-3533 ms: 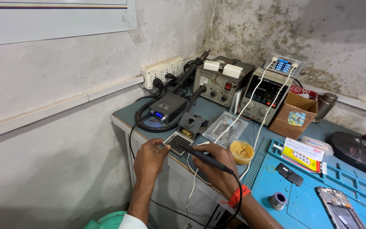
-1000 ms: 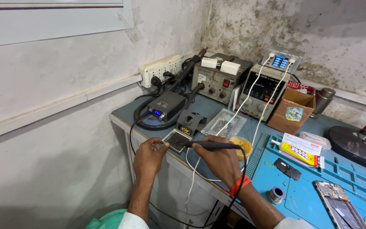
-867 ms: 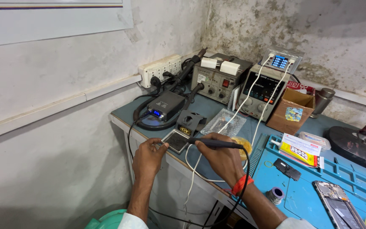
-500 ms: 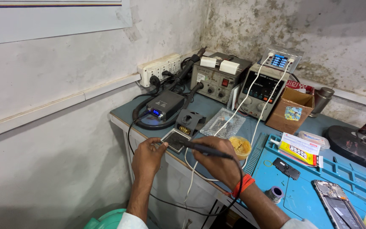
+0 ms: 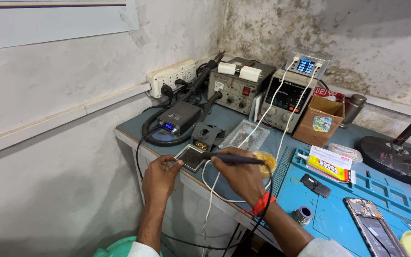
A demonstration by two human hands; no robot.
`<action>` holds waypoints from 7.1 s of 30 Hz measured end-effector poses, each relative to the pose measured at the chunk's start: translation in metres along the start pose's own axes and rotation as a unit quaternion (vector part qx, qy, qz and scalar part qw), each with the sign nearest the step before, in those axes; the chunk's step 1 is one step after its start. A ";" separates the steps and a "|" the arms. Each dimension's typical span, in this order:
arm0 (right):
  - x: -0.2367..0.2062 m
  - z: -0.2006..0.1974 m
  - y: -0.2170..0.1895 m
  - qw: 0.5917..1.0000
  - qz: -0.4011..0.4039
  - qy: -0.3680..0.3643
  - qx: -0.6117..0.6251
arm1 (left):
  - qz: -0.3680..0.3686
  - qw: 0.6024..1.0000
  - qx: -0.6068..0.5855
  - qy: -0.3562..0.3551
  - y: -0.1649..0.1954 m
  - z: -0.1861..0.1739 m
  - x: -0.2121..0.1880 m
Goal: The person solders a small electronic component onto a thin metal strip on a blue repair mat, using a soldering iron with flux and solder wire, while a disassembled smartphone lies nearby. They periodically reposition the strip, dip the iron in flux, and continue soldering the component along the strip.
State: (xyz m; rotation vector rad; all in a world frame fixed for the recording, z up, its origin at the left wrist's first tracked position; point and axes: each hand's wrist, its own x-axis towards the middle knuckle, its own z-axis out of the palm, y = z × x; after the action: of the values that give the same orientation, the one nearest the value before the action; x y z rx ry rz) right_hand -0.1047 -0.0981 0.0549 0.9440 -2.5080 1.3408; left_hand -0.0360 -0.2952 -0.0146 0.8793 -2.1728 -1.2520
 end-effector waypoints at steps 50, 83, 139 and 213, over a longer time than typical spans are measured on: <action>-0.232 -0.180 0.165 0.699 0.165 0.060 0.693 | 0.117 0.972 -0.195 -0.054 0.072 -0.008 -0.066; -0.367 -0.202 0.226 0.695 0.106 0.328 0.631 | 0.208 0.896 0.012 -0.392 0.155 0.106 -0.216; -0.395 -0.206 0.299 0.619 0.088 0.308 0.717 | 0.173 0.893 0.080 -0.408 0.086 0.187 -0.207; -0.347 -0.191 0.241 0.427 0.020 0.126 0.895 | 0.195 0.903 -0.011 -0.384 0.102 0.187 -0.223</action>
State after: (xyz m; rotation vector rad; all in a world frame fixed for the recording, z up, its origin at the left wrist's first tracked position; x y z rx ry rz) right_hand -0.0023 0.3104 -0.1404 0.4397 0.1586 3.4181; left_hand -0.0407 0.0131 -0.0314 -0.1340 -2.7139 -1.5605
